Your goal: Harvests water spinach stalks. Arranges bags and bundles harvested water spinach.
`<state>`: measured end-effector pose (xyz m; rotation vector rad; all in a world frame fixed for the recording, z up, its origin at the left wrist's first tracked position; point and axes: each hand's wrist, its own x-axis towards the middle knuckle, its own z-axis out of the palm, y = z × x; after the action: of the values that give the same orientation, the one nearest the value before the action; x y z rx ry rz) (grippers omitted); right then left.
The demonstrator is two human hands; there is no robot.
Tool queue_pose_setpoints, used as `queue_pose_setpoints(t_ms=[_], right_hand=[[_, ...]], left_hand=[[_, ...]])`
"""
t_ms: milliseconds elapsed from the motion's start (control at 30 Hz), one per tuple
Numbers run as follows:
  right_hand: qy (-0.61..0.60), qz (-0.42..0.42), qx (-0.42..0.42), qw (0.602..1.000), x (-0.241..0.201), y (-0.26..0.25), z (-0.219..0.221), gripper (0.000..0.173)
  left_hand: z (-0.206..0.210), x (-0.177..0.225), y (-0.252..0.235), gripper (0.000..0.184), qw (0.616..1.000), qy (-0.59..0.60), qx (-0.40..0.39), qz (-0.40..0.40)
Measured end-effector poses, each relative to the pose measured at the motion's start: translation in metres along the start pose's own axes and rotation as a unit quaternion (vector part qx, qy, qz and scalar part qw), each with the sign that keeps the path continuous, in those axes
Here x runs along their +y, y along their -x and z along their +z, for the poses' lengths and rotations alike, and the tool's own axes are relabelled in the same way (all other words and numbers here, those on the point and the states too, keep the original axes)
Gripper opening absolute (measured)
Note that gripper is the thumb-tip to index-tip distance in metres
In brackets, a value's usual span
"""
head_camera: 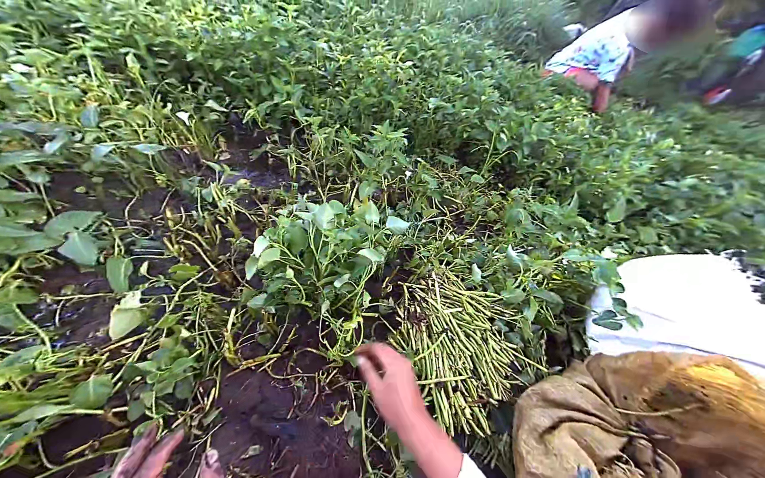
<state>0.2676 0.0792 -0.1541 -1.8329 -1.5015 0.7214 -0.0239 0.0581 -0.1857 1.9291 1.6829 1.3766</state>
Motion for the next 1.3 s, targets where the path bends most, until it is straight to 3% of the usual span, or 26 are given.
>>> queue_pose_setpoints(t_ms=[33,100,200,333,433,500,600,667,767,833,900,1000,1167,1300], right_hand=[[0.019,0.042,0.078,0.996,0.016,-0.005,-0.034,0.027],[0.100,0.159,0.114,0.976,0.053,-0.015,-0.091,0.027],[0.200,0.282,0.023,0.938,0.095,-0.031,-0.131,0.038],[0.253,0.298,-0.072,0.918,0.094,-0.037,-0.142,0.029],[0.204,0.300,-0.049,0.931,0.065,-0.018,-0.163,0.027],[0.112,0.312,-0.012,0.943,0.045,0.011,-0.165,0.025],[-0.027,0.286,0.017,0.958,0.019,0.055,-0.120,0.026],[-0.062,0.238,-0.021,0.969,0.009,0.071,-0.077,0.025],[-0.033,0.155,-0.082,0.984,0.020,0.061,-0.062,0.026],[0.107,0.125,-0.089,0.982,0.038,0.030,-0.078,0.028],[0.269,0.116,-0.118,0.949,0.067,-0.003,-0.087,0.035],[0.346,0.094,-0.126,0.925,0.094,-0.023,-0.097,0.025],[0.191,0.143,-0.101,0.966,0.037,0.001,-0.132,0.021],[0.032,0.136,-0.067,0.988,0.015,0.028,-0.123,0.021]], left_hand=[[0.009,0.008,-0.009,0.038,0.999,0.030,-0.036,0.023],[0.030,0.034,-0.030,0.029,0.989,0.074,-0.117,0.050],[0.079,0.072,-0.050,0.024,0.968,0.112,-0.200,0.107],[0.128,0.106,-0.044,0.023,0.914,0.113,-0.375,0.103],[0.149,0.109,-0.027,0.024,0.883,0.133,-0.448,0.045],[0.151,0.114,-0.018,0.024,0.859,0.190,-0.472,-0.048],[0.148,0.137,-0.013,0.025,0.767,0.287,-0.520,-0.245],[0.147,0.140,-0.007,0.020,0.730,0.336,-0.503,-0.319],[0.142,0.127,-0.008,0.014,0.725,0.362,-0.443,-0.384],[0.133,0.116,-0.013,0.014,0.735,0.344,-0.426,-0.401],[0.123,0.107,-0.014,0.014,0.740,0.337,-0.419,-0.404],[0.115,0.100,-0.011,0.014,0.740,0.353,-0.398,-0.411],[0.107,0.096,-0.016,0.014,0.748,0.363,-0.367,-0.417],[0.106,0.101,-0.025,0.014,0.746,0.395,-0.350,-0.405]])
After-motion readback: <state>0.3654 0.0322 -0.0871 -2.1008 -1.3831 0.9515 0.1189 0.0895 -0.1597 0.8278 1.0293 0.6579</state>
